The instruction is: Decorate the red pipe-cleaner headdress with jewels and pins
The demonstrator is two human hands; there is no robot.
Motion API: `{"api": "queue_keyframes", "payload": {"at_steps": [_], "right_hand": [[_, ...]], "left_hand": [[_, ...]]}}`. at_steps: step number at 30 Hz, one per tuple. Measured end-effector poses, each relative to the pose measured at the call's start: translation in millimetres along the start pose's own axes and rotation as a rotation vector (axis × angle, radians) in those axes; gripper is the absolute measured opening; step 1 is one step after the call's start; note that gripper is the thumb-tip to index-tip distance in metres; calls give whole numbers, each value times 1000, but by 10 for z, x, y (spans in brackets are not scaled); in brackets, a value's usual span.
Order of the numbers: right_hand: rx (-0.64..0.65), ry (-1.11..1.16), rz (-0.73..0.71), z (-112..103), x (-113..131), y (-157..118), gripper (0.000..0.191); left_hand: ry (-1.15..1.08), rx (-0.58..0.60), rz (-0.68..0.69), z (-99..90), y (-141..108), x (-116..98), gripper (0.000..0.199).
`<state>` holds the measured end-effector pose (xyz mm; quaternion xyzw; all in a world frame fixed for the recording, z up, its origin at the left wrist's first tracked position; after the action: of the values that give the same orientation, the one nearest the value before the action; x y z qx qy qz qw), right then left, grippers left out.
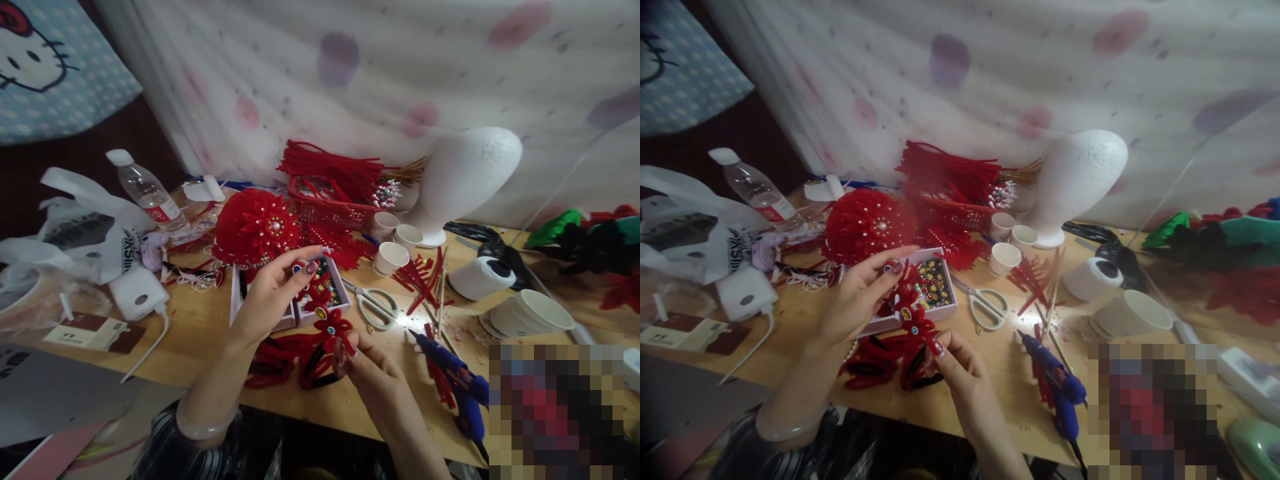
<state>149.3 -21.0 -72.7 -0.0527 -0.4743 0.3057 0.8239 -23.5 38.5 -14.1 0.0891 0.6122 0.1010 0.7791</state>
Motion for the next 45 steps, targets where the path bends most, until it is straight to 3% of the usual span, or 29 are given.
{"api": "queue_keyframes", "payload": {"at_steps": [5, 12, 14, 16, 18, 19, 22, 25, 28, 34, 40, 45], "right_hand": [[-78, -13, -144, -86, 108, -46, 30], [-530, -604, -637, -355, 480, -297, 51], [-611, -770, -700, -376, 499, -327, 42], [-664, -890, -730, -375, 485, -330, 10], [-661, -864, -724, -363, 461, -326, 33], [-646, -801, -707, -354, 453, -324, 34], [-551, -697, -637, -268, 463, -293, 24], [-417, -675, -522, -155, 491, -205, 21], [-309, -582, -410, -104, 474, -119, 14], [-280, -499, -378, -141, 418, -140, 14], [-284, -453, -362, -158, 445, -150, 14], [-331, -561, -398, -241, 459, -168, 36]], "left_hand": [[-15, -205, 25, -121, 14, 2, 42], [4, -377, 35, -279, 46, -17, 44], [25, -377, 45, -284, 33, -5, 43], [69, -360, 66, -277, 16, -6, 43], [170, -324, 86, -258, 0, -26, 42], [238, -290, 83, -240, -7, -39, 42], [378, -65, 33, -119, -23, -58, 44], [344, 249, 0, 84, -57, -34, 44], [299, 427, -4, 250, -108, 18, 43], [252, 515, -65, 375, -191, 98, 47], [272, 531, -55, 430, -208, 74, 42], [275, 450, -52, 388, -169, 97, 39]]}}
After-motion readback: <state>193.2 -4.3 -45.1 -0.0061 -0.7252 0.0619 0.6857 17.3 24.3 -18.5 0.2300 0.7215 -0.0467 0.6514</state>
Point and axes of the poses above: each hand's wrist, its own y-axis towards the middle knuckle, its own z-axis out of the palm, x = y × z, the point moved 3 cm from there along y, towards the middle knuckle, and after that the axes turned 14 degrees about z, right-handed, at the moved point
